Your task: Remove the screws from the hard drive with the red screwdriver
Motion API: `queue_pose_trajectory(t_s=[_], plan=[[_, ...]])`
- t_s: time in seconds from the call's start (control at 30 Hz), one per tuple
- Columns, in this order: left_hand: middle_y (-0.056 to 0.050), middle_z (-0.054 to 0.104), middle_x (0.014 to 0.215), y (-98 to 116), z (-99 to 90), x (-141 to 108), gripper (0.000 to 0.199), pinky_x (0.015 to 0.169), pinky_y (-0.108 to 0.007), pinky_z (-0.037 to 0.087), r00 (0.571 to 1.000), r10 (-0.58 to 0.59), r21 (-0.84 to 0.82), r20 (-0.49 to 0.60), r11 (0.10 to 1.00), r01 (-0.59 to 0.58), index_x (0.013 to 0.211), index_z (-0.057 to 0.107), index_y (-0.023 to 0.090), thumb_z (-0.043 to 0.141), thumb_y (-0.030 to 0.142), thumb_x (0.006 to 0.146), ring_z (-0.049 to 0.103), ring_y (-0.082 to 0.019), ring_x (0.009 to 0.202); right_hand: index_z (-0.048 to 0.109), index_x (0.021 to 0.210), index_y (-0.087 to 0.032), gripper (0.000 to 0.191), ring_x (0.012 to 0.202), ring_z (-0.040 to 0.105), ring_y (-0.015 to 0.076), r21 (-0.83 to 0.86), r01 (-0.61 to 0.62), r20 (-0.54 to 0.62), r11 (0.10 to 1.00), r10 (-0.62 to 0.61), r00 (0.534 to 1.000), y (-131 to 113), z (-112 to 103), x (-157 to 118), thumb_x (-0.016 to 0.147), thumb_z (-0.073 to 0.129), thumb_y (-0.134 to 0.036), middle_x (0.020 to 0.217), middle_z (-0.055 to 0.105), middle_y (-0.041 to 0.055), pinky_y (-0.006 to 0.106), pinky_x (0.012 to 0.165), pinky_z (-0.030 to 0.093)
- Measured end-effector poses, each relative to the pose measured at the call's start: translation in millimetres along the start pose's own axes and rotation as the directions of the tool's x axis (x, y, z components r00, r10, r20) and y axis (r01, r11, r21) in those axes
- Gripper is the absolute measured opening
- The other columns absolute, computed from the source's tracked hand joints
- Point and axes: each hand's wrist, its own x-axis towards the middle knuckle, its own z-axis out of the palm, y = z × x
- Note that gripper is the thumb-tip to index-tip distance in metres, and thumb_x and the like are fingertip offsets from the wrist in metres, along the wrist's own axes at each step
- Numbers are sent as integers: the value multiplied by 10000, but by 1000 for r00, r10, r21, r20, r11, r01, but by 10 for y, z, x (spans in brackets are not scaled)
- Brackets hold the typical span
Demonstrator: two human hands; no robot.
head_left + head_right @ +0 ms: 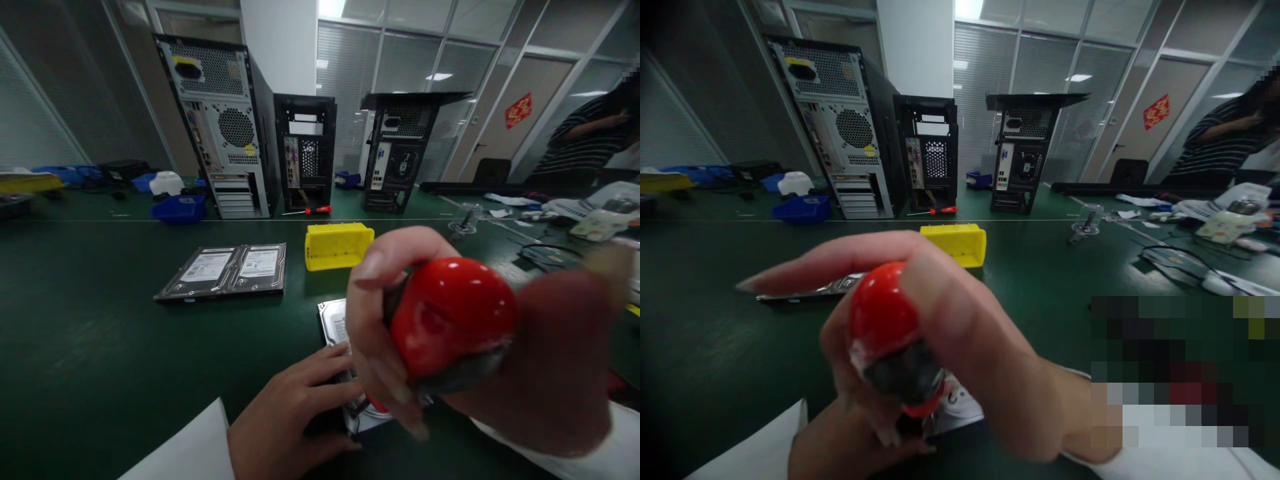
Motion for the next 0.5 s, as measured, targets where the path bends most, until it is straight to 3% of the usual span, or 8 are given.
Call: queue_pose_trajectory(t_s=[0.1,0.2,0.3,0.43,0.5], plan=[[16,471,1411,-35,30,-15,604,1100,-456,324,1000,-3,49,1,999,3,1338,476,360,720,292,790,427,-265,1297,632,914,-230,257,581,491,94,-49,-130,-105,990,125,987,-75,-10,-11,914,446,-407,737,502,-15,232,570,443],[16,499,1388,-71,77,-32,595,1090,-456,343,999,-14,81,-29,997,17,1328,489,360,726,307,785,461,-262,1269,581,949,-233,175,644,557,99,-1,-135,-145,991,134,980,-83,-53,-24,898,503,-381,829,534,-18,237,598,482],[-12,510,1378,-94,110,-47,555,1080,-464,359,999,-42,91,-32,995,45,1283,551,311,743,295,763,460,-282,1268,494,932,-235,151,652,601,89,64,-94,-87,994,99,991,-33,-120,-16,849,605,-295,913,574,-26,206,549,502],[18,493,1392,-87,99,-54,591,1087,-460,353,997,-56,79,-50,995,60,1282,544,348,765,294,737,426,-286,1297,464,947,-257,234,606,555,52,69,-61,-10,996,62,998,35,-189,11,820,645,-184,784,566,-55,139,525,480],[34,496,1387,-63,66,-42,626,1093,-452,348,998,-29,78,-59,996,33,1301,517,371,769,299,733,425,-280,1299,494,973,-266,220,602,531,55,61,-34,85,998,29,996,34,-188,20,821,645,-215,759,535,-51,136,516,468]])
